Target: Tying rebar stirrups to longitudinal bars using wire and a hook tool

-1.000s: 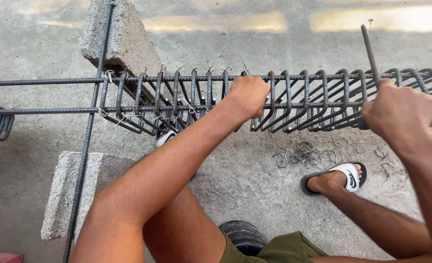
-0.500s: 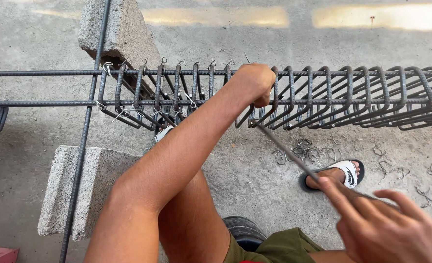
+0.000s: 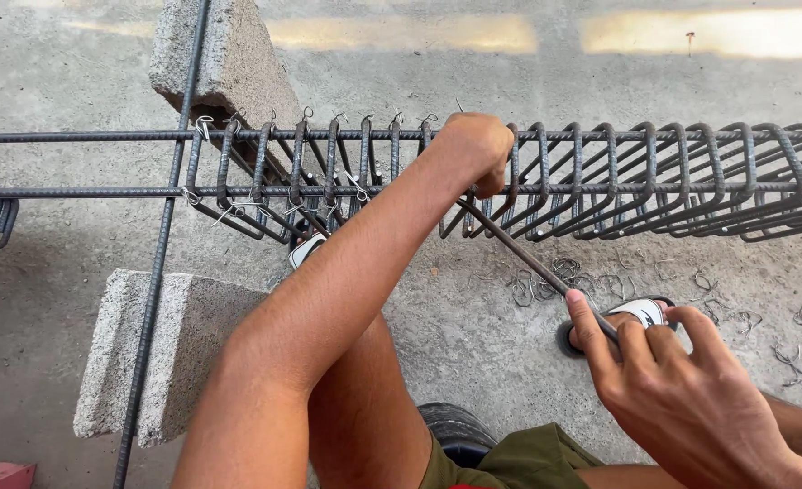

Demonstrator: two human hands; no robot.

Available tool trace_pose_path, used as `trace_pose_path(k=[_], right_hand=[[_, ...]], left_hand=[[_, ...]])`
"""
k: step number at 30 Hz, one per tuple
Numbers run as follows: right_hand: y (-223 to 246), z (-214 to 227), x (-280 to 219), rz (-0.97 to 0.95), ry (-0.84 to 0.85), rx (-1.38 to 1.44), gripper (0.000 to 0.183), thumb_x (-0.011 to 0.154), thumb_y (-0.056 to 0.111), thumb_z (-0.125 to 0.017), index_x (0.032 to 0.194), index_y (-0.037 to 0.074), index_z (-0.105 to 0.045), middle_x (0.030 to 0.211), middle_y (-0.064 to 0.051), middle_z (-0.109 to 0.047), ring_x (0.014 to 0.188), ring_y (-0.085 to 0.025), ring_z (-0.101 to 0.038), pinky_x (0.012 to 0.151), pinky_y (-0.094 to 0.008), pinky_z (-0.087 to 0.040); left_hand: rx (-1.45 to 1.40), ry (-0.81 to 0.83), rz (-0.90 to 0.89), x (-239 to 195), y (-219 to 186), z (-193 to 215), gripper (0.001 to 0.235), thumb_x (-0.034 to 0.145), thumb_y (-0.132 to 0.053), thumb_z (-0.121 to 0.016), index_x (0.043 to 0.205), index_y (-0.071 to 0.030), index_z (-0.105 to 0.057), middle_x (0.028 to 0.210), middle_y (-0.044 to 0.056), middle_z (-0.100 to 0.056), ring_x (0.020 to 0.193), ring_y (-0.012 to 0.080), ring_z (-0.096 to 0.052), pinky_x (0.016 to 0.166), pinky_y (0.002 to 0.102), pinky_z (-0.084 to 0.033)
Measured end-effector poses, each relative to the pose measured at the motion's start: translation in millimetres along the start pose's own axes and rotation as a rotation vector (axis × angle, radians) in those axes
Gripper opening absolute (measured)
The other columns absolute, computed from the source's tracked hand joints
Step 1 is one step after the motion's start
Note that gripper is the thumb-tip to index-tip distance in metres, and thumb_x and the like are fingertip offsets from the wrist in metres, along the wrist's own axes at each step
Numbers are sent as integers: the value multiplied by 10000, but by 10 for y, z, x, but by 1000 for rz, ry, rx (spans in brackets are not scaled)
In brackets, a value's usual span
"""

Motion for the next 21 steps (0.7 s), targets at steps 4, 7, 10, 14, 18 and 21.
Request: trace_pose_path(k=[4,7,10,14,18,21], right_hand=[[-29,19,24,-7,9,-8,662,866,137,-657,1502,11,-527,750,-44,-774,472,-70,-659,736,-272,-491],[-16,10,21,-28,-11,-46,632,886,159,-635,1501,40,-546,743,-22,-753,512,-79,-650,759,-286,-469],[19,-3,27,-24,-21,-1,626,873,126,-654,1482,24,-554,754,-51,-772,402,-42,-581,702,-264,-488],[93,-49,19,9,5,21,684,840,24,-664,1504,-25,-507,765,-102,-774,350,-32,-556,584,-216,-443],[203,-29,13,11,-20,25,707,822,7,-604,1511,-66,-465,857,-239,-765,348,-73,-615,553,-188,-451],[313,-116,-18,12,-42,70,662,852,4,-611,1497,-90,-495,617,-102,-718,346,-53,-501,566,-215,-404]], left_hand=[[12,-1,-8,54,-7,-3,173,775,-197,-735,931,-124,-730,788,-24,-650,673,91,-595,716,279,-561],[4,6,10,116,-1,-48,166,769,-245,-758,893,-139,-726,724,-55,-604,628,67,-555,717,253,-558],[20,15,6,74,1,-40,110,779,-226,-719,849,-142,-719,690,-63,-588,588,59,-532,691,252,-556],[-117,-39,17,54,20,-52,50,789,-169,-712,833,-143,-712,743,-27,-642,656,94,-600,699,275,-581],[-251,-88,52,125,37,-109,67,722,-154,-729,772,-136,-688,696,-45,-588,616,93,-564,616,239,-546],[-353,-138,94,173,76,-145,101,713,-185,-771,752,-119,-705,692,-20,-609,624,116,-589,650,274,-544]])
Point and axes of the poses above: each hand's wrist, its own x-axis towards the middle knuckle, its own z-axis out of the back of the hand, y = z × x, the point moved 4 cm from there along x, towards the middle knuckle
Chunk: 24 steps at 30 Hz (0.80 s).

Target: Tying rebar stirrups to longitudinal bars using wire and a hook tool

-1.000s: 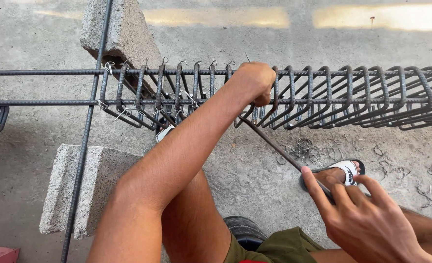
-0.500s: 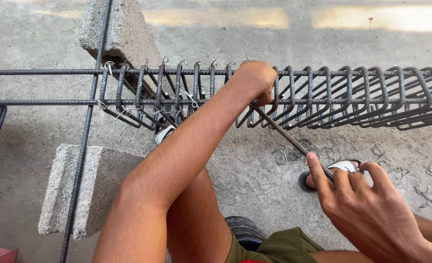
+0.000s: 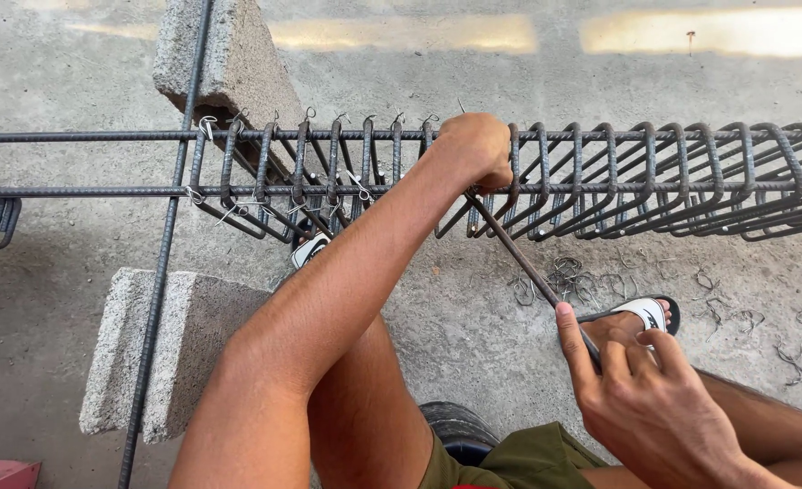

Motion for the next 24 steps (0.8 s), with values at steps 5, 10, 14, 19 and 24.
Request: trace_pose_path(k=[5,10,14,19,24], right_hand=[[38,-79,-57,-41,-18,33,709,829,84,-626,1508,-64,-482,652,-135,-742,381,-96,-571,648,-243,-440],[-67,-368,-178,-67,30,139,746,893,320,-594,1544,6,-412,820,-156,-788,474,-122,-735,723,-275,-548],[-173,-577,-250,-118,54,276,721,904,396,-552,1545,103,-400,909,-33,-809,603,-103,-773,836,-335,-527],[-370,-731,-289,-184,82,427,731,903,464,-523,1562,189,-367,984,44,-807,695,-101,-818,895,-391,-574],[-539,-748,-252,-231,111,436,640,905,483,-544,1503,271,-461,584,57,-808,709,-59,-771,902,-261,-476]], left_hand=[[-32,3,63,55,15,-8,185,692,-153,-770,850,-57,-759,953,123,-726,773,196,-694,771,341,-596],[-201,36,120,-113,70,69,178,765,-61,-681,932,-1,-696,884,90,-630,741,189,-646,709,278,-604],[-263,41,186,-304,53,141,89,765,-52,-715,808,25,-710,691,101,-637,455,180,-611,417,251,-511],[-315,51,195,-378,62,165,118,779,-79,-776,781,34,-740,644,111,-701,425,168,-637,415,238,-509],[-420,61,203,-209,147,53,66,806,-51,-735,780,9,-739,670,110,-728,414,174,-652,378,233,-524]])
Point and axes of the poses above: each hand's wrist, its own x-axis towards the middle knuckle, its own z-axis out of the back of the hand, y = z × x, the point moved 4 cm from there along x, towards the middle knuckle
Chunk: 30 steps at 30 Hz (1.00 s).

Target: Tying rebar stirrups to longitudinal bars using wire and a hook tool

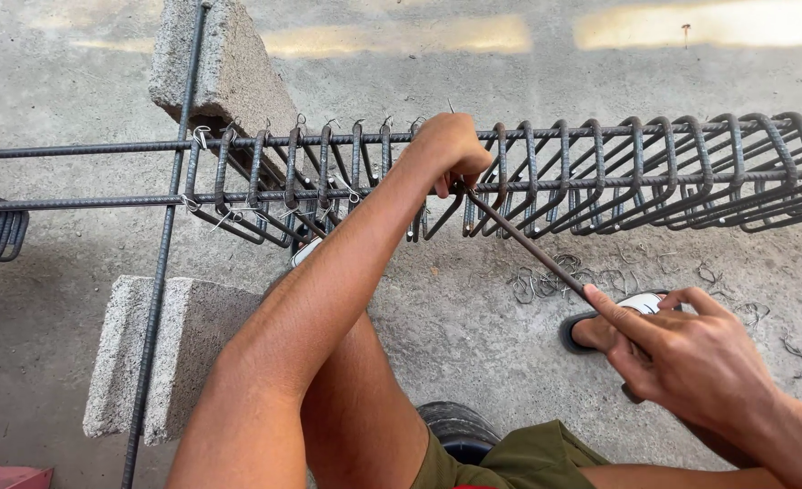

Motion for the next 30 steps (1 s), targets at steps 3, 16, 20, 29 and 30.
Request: trace_pose_path(k=[3,16,20,29,30], right_hand=[[59,412,85,-132,184,201,623,906,487,-520,1486,268,-462,570,75,-859,843,-99,-789,968,-280,-483],[-408,-258,119,-340,199,477,632,711,391,-766,1317,539,-663,599,26,-699,567,-84,-550,484,-233,-445],[-372,-39,178,-135,1,251,524,789,448,-642,1311,412,-655,380,20,-698,544,-115,-578,809,-270,-491],[-251,73,117,25,-182,105,552,842,348,-637,1392,318,-603,547,63,-785,603,-99,-756,1008,-367,-470],[-233,79,100,20,-180,77,553,850,344,-619,1403,322,-591,563,66,-783,644,-101,-771,1015,-376,-463]], left_hand=[[-5,18,16,-26,-3,8,98,845,-74,-744,846,24,-753,733,121,-751,444,174,-670,399,232,-537],[-143,0,63,58,68,-27,166,759,-31,-821,809,88,-716,648,126,-710,395,182,-638,354,247,-523],[-85,-6,17,-132,11,60,106,756,-24,-747,753,75,-708,640,131,-702,403,193,-646,378,228,-524],[28,-107,-84,-99,51,-12,46,749,81,-629,794,80,-639,676,141,-657,452,215,-657,376,217,-543],[23,-117,-80,-67,57,-38,117,785,99,-655,898,87,-628,729,132,-649,492,203,-649,392,207,-560]])
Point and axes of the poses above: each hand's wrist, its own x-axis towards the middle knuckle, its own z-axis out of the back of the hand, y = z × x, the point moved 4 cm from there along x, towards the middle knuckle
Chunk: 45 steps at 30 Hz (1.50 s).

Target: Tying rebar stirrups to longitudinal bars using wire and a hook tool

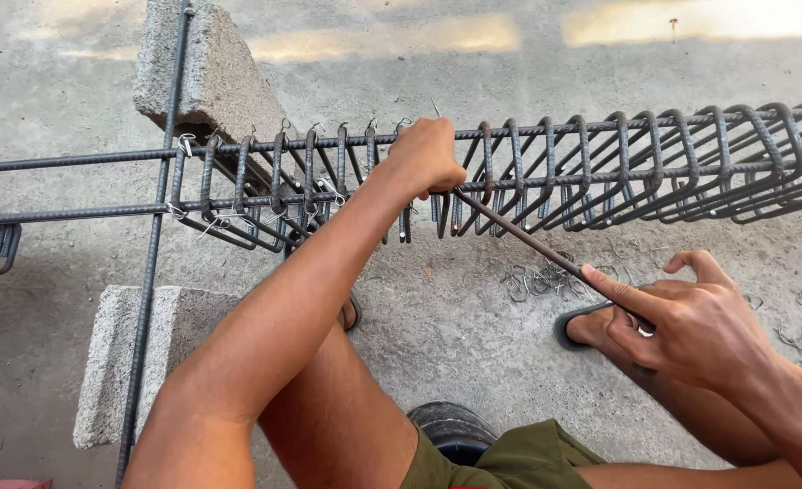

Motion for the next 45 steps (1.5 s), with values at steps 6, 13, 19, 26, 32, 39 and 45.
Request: trace_pose_path(k=[6,13,19,26,32,39,45], right_hand=[[392,610,219,-315,405,289,561,911,445,-555,1433,242,-511,519,15,-863,450,-126,-767,1151,-338,-394],[286,166,46,-549,361,519,530,837,349,-686,1365,355,-657,673,11,-893,604,-117,-714,752,-244,-584],[140,-462,-135,-531,229,666,611,750,278,-827,1326,433,-697,899,-64,-563,509,-124,-580,355,-184,-512],[233,-639,-151,-639,83,1245,578,741,-85,-736,1281,114,-776,577,-33,-504,505,-119,-356,454,-270,-228],[171,-1473,-230,-517,-16,1782,607,752,-59,-632,1350,41,-662,531,-142,-613,373,-145,-497,313,-268,-418],[262,-1182,-123,-468,-76,1735,637,727,-56,-587,1345,83,-657,429,-161,-526,308,-168,-465,257,-265,-410],[253,-189,-35,-740,119,1217,589,759,24,-777,1336,129,-723,622,-195,-664,387,-248,-497,267,-359,-343]], left_hand=[[-177,28,-37,12,42,-77,69,817,125,-651,882,118,-627,666,139,-670,444,198,-700,387,192,-599],[-262,14,-65,-24,22,-98,106,802,151,-620,907,141,-607,689,147,-655,445,231,-716,351,206,-605],[-297,-21,-35,-8,44,-111,123,817,153,-611,939,150,-600,718,150,-645,439,235,-707,338,206,-613],[-257,-61,-46,132,112,-175,108,780,123,-659,887,130,-649,627,100,-671,431,179,-674,371,203,-562],[-214,-132,-94,602,362,-433,106,730,-37,-666,799,43,-672,525,89,-645,464,232,-690,577,338,-573],[-225,-163,-156,987,466,-587,111,700,-77,-610,672,21,-655,452,135,-602,465,338,-704,633,473,-600],[-275,109,-78,-52,105,20,102,870,94,-604,768,98,-613,593,108,-570,384,176,-613,304,202,-472]])
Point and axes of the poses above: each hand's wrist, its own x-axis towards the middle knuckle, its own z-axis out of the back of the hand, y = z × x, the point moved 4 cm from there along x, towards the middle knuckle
